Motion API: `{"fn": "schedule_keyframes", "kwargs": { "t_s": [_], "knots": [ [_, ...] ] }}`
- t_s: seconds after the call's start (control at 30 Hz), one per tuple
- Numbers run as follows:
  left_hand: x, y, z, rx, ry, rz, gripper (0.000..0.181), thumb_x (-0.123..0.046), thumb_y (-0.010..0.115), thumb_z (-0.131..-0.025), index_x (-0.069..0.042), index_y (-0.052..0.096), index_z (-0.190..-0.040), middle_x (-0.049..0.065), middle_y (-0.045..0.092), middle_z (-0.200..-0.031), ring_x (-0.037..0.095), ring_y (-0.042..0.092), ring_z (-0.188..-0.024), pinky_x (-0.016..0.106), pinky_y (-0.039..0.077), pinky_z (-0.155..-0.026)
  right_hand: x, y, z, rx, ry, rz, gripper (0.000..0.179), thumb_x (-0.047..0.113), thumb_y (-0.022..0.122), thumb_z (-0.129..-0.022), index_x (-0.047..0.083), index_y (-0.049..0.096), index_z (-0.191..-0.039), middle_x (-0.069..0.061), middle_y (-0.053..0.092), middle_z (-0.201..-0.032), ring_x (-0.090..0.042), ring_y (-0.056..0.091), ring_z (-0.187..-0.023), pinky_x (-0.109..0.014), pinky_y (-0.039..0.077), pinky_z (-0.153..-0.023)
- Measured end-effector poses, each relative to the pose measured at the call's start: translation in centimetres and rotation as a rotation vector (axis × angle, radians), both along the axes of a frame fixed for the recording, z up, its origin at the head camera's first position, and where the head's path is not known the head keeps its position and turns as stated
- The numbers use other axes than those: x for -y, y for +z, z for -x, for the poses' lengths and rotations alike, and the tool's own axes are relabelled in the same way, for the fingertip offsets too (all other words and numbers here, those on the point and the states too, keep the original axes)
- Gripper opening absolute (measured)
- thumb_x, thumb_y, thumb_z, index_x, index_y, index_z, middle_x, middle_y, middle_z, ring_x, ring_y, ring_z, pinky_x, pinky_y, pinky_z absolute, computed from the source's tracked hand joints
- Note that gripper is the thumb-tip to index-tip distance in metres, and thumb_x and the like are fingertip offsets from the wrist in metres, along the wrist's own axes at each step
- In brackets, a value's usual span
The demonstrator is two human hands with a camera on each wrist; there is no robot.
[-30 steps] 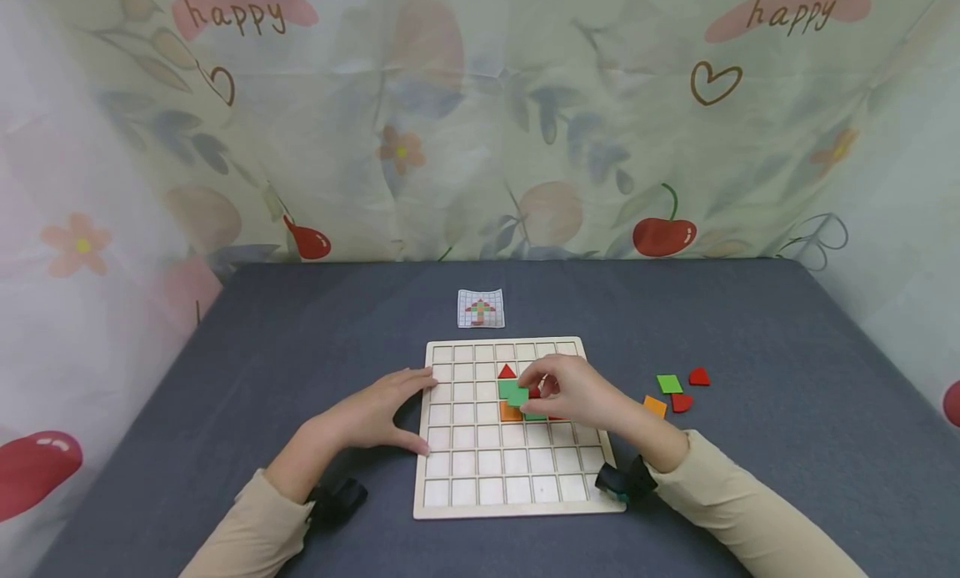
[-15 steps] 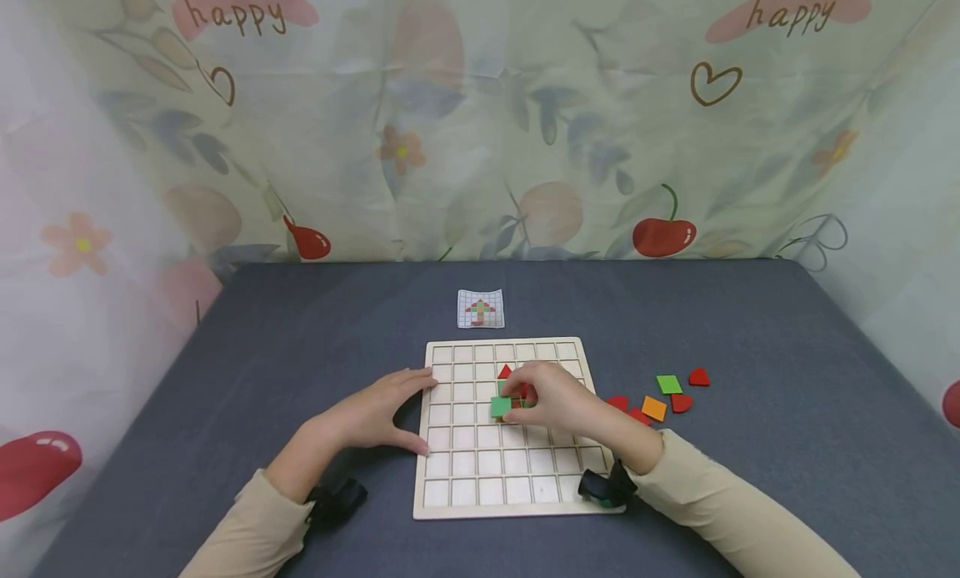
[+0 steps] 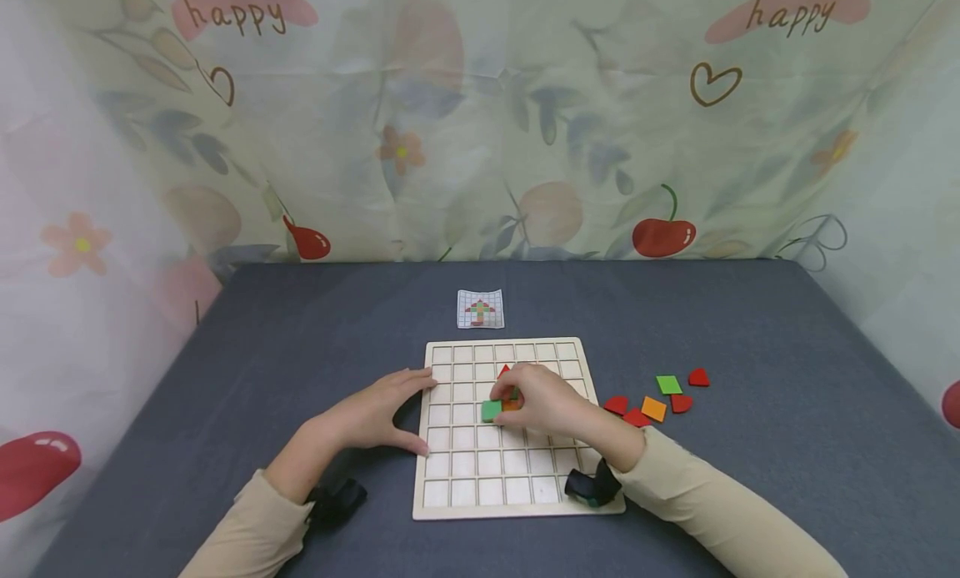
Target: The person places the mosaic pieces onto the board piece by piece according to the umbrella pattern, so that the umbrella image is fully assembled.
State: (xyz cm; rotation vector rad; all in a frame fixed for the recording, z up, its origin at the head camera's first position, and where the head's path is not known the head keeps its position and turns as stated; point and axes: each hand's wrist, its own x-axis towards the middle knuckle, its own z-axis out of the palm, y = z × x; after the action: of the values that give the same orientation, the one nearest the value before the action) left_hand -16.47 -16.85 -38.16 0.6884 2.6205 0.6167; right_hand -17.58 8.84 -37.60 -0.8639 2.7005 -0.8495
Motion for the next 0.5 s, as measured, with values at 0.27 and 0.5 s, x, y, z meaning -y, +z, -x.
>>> {"fn": "schedule_keyframes", "kwargs": {
  "t_s": [0.27,0.5],
  "knots": [
    [0.01,0.11,0.0,0.01,0.003,0.0,0.089,-0.047,0.077,-0.071,-0.006,0.039,-0.14,0.014,0.032,-0.151,0.036,0.027,-0.14,0.054,0.026,-0.111,0.61,-0.02,0.15,0.016,-0.017,-0.017,0.017,0.017,0.079,-0.073,0.012,0.071,-0.087,0.002,0.065,-0.082,-0.01,0.053,-0.075,-0.021,0.042,-0.069],
    [0.01,0.04,0.03,0.004,0.0,-0.002,0.089,-0.047,0.077,-0.07,-0.006,0.039,-0.14,0.014,0.032,-0.151,0.036,0.027,-0.139,0.053,0.026,-0.111,0.79,-0.12,0.21,0.018,-0.018,-0.037,0.016,0.016,0.078,-0.072,0.012,0.071,-0.086,0.001,0.063,-0.081,-0.012,0.053,-0.076,-0.023,0.042,-0.068]
  ]
}}
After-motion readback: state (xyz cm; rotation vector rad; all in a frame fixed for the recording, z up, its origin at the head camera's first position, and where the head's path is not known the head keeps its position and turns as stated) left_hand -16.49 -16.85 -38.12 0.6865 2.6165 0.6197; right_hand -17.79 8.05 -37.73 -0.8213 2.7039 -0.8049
